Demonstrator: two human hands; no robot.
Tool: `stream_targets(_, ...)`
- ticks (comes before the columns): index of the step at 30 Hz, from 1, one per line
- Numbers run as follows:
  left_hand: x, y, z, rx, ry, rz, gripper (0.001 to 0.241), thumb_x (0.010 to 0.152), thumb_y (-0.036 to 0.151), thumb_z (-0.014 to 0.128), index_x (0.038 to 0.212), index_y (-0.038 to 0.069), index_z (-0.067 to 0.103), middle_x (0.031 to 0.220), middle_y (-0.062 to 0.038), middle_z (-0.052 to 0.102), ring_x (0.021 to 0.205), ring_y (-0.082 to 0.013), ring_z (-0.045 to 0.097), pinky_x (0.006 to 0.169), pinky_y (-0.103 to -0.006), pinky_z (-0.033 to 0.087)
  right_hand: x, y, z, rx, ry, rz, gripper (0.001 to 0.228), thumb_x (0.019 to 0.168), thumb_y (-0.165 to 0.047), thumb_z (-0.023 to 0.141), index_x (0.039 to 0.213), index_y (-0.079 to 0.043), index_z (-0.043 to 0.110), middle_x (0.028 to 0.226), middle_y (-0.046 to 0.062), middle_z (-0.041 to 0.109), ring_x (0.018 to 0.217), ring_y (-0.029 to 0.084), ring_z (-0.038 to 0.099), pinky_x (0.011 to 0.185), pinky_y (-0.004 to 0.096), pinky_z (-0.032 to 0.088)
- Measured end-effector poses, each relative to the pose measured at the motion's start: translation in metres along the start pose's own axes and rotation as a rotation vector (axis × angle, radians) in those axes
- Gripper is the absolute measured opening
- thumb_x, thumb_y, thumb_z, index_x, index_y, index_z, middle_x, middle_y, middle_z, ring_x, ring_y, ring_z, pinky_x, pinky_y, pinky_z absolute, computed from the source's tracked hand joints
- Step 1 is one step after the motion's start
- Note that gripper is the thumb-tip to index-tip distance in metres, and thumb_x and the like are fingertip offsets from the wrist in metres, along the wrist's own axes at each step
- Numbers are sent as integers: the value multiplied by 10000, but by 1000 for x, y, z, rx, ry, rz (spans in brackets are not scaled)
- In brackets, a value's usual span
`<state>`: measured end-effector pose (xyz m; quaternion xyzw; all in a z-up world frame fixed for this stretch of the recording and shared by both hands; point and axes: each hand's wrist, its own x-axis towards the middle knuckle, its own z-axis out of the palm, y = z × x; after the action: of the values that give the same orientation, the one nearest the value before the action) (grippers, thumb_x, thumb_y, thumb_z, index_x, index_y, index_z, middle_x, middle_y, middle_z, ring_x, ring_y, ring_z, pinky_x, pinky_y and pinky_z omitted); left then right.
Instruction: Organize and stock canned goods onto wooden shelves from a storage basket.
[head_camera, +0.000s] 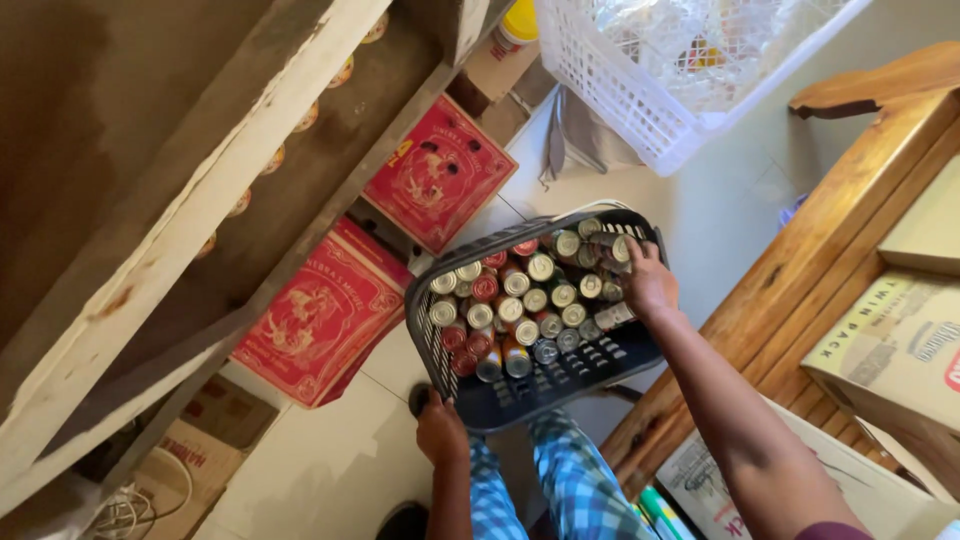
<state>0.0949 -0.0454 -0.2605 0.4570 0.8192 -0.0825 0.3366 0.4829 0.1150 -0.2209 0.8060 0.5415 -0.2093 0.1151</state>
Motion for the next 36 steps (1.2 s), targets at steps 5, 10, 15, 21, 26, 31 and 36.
stream_targets(5,3,2,6,32,9,-4,320,919,274,687,1209,139,672,970,-168,745,863,-395,727,747,-520,585,35,-2,21,-183,104,-186,700,882,-299,674,1518,-141,427,1445,143,523,974,378,693,730,500,581)
stream_targets(10,4,0,8,-35,37,21,315,901,213,691,1196,104,677,987,-170,739,880,-388,722,747,-509,584,63,23,68,-404,50,-163,525,981,-376,628,1437,-135,528,1302,131,590,836,344,720,653,478,589)
stream_targets(15,11,-4,17,-22,21,46,249,900,210,697,1106,71,672,990,-166,735,890,-370,727,762,-488,588,69,26,70,-408,156,-257,633,821,-418,681,1300,-17,580,1313,176,615,774,336,738,569,439,595)
stream_targets(21,10,4,-1,19,-74,26,199,930,266,686,1041,101,679,998,-147,741,934,-357,720,792,-497,575,-6,-24,-17,76,14,-18,573,736,-421,834,1171,-77,691,1113,153,717,964,335,702,803,445,563)
stream_targets(26,15,8,-32,-27,-93,40,331,934,353,699,1128,85,685,1050,-173,733,971,-365,707,822,-500,562,-47,-24,-19,819,-379,-30,608,768,-283,846,1301,-43,682,1103,123,780,944,190,722,785,349,576)
stream_targets(31,13,17,-78,-659,-88,53,545,927,416,738,1310,31,683,1124,-144,756,973,-285,721,807,-427,588,-97,-93,-71,1127,-686,-129,563,806,-195,811,1330,-42,672,1133,64,758,930,143,686,751,351,590)
stream_targets(36,-24,34,-194,-1459,-575,72,591,908,363,711,1414,73,615,1187,-60,743,955,-186,741,790,-366,639,-144,-164,-134,1064,-765,-553,694,808,-76,843,1441,-60,560,1121,89,733,993,119,680,857,303,569)
